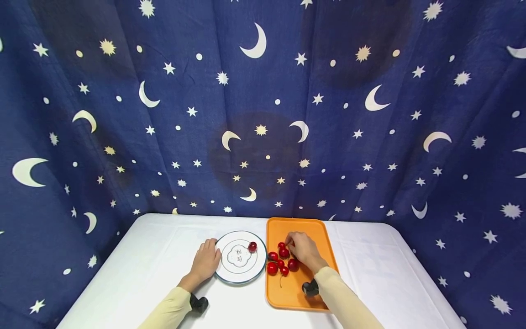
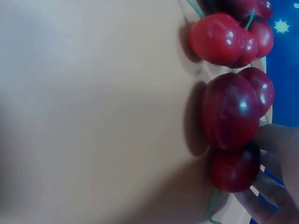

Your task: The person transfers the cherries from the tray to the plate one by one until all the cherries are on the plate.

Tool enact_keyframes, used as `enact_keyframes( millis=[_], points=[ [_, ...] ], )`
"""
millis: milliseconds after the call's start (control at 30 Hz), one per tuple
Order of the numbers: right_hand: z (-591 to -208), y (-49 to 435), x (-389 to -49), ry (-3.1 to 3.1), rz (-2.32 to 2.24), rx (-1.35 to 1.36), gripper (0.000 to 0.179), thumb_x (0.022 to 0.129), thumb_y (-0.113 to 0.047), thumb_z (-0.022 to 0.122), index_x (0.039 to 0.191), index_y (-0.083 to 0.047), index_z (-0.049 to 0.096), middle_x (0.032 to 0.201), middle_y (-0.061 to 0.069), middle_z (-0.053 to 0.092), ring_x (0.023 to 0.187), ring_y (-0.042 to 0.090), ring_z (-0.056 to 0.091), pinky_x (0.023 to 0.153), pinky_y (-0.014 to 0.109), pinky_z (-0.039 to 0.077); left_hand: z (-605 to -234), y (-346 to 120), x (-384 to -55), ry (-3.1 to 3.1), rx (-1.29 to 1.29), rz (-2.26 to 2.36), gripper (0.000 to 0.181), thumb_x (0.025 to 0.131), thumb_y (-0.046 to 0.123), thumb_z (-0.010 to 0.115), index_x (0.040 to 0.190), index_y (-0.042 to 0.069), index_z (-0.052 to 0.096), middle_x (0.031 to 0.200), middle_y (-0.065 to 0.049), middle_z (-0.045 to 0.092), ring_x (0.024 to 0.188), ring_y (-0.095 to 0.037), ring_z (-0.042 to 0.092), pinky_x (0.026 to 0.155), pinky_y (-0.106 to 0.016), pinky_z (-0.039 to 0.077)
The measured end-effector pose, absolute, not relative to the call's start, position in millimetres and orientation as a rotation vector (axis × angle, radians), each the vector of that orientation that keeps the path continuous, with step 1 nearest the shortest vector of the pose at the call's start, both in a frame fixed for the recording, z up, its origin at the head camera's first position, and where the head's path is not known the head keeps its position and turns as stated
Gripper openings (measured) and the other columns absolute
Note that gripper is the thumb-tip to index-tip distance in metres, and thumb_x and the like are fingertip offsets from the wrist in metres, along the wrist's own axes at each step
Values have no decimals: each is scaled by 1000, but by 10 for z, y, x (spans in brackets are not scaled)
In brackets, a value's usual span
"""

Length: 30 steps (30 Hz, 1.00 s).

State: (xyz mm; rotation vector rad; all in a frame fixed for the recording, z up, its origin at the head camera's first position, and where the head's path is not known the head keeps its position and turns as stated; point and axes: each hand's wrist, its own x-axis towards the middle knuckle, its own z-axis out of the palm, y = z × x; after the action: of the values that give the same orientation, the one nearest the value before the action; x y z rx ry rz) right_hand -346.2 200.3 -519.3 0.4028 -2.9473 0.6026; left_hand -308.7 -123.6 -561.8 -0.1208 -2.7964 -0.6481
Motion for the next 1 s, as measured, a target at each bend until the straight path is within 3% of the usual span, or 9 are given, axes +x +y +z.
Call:
enact_keyframes(
  millis=[267, 667, 1000],
  points=[
    [-5149, 1980, -3471, -2961, 560, 416, 8, 92, -16, 75, 97, -14, 80, 90, 1, 77, 78, 14, 62, 83, 41, 60, -5631, -1234, -3096, -2784, -125, -660, 32, 102, 16, 50, 127, -4, 54, 116, -18, 58, 100, -29, 53, 90, -46, 47],
    [-5110, 1979, -3499, -2874, 506, 463, 12, 91, -22, 76, 98, -17, 83, 93, 1, 78, 78, 12, 65, 71, 35, 59, -5649, -1228, -3106, -2792, -120, -665, 32, 102, 16, 50, 127, -3, 54, 115, -17, 57, 99, -29, 52, 89, -45, 47],
    [-5090, 1945, -3495, -2781, 479, 524, 13, 93, -26, 73, 100, -20, 83, 98, 0, 79, 93, 22, 73, 83, 46, 61, -5667, -1229, -3112, -2783, -117, -647, 31, 101, 16, 50, 125, -3, 54, 113, -17, 58, 98, -29, 53, 89, -45, 47]
  ],
)
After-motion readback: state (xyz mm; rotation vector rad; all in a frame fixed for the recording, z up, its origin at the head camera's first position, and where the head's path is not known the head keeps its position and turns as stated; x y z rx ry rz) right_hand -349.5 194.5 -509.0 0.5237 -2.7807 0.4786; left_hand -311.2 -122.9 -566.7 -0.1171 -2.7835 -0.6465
